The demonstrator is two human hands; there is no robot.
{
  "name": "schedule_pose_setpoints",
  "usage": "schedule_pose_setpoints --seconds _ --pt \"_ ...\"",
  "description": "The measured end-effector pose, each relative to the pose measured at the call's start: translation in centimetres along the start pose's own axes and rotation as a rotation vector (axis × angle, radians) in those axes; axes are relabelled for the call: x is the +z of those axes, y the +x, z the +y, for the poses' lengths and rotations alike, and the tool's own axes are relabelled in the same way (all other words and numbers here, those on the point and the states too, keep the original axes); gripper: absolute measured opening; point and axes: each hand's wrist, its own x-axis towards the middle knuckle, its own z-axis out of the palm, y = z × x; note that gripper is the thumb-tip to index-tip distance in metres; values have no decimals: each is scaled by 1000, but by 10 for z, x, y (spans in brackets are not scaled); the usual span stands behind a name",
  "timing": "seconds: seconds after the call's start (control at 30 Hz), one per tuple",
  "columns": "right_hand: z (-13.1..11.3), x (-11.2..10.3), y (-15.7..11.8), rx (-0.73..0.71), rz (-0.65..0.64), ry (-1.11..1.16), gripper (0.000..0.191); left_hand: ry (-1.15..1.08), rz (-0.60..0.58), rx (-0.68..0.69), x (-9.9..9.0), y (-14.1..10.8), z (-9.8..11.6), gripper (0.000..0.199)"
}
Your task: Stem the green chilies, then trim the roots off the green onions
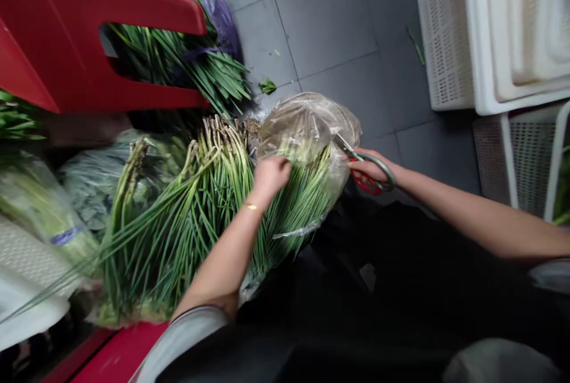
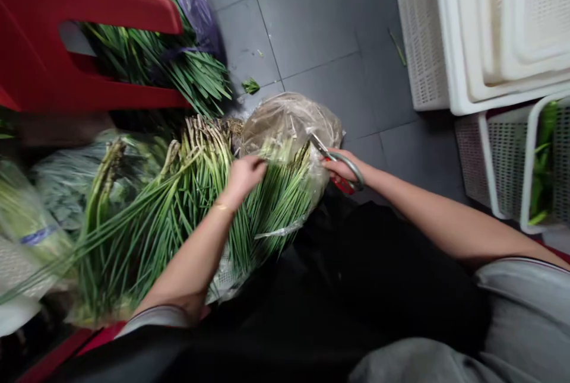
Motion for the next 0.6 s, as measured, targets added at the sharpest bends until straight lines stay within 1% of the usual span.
schedule_pose_setpoints --seconds 0.03,0.07,0.1,0.13,0.17,0.2,0.23,0.3,0.33,0.37,0.4,0.43,0.47,0.5,0.53,0.6 --pt "-12 -1 0 -21 -64 68 31 8 -61 43 30 -4 19 36" --pt "-24 -1 2 -43 -131 123 34 40 -85 90 56 -4 34 46" --pt "-36 -1 4 -60 -190 161 36 74 -100 134 76 0 43 59" --pt "-47 -1 8 -73 -236 183 36 103 -103 165 91 6 47 72" --pt "-57 -1 12 -77 -258 192 36 123 -95 182 100 12 46 80" --pt "-64 -1 16 -75 -247 189 34 127 -82 183 103 19 41 83" --pt "-70 -2 20 -70 -204 179 32 123 -69 171 102 22 35 84" --pt "-74 -3 26 -62 -49 158 28 104 -21 128 91 22 20 80" --pt "-73 -4 28 -54 23 150 26 91 7 129 85 17 14 74" --pt "-71 -5 29 -47 75 142 24 78 24 168 81 11 11 64" --pt "-68 -6 28 -40 102 131 23 67 25 241 79 5 9 53" --pt "-65 -7 27 -36 109 120 23 61 9 328 79 1 10 46" --pt "-62 -7 24 -35 107 109 24 65 -17 397 83 -2 13 42" --pt "-60 -8 22 -40 101 100 25 80 -47 420 89 -1 18 42" --pt "-59 -8 19 -45 94 92 26 104 -76 395 95 3 23 44" --pt "-61 -8 12 -44 82 75 28 169 -115 280 108 17 34 58"
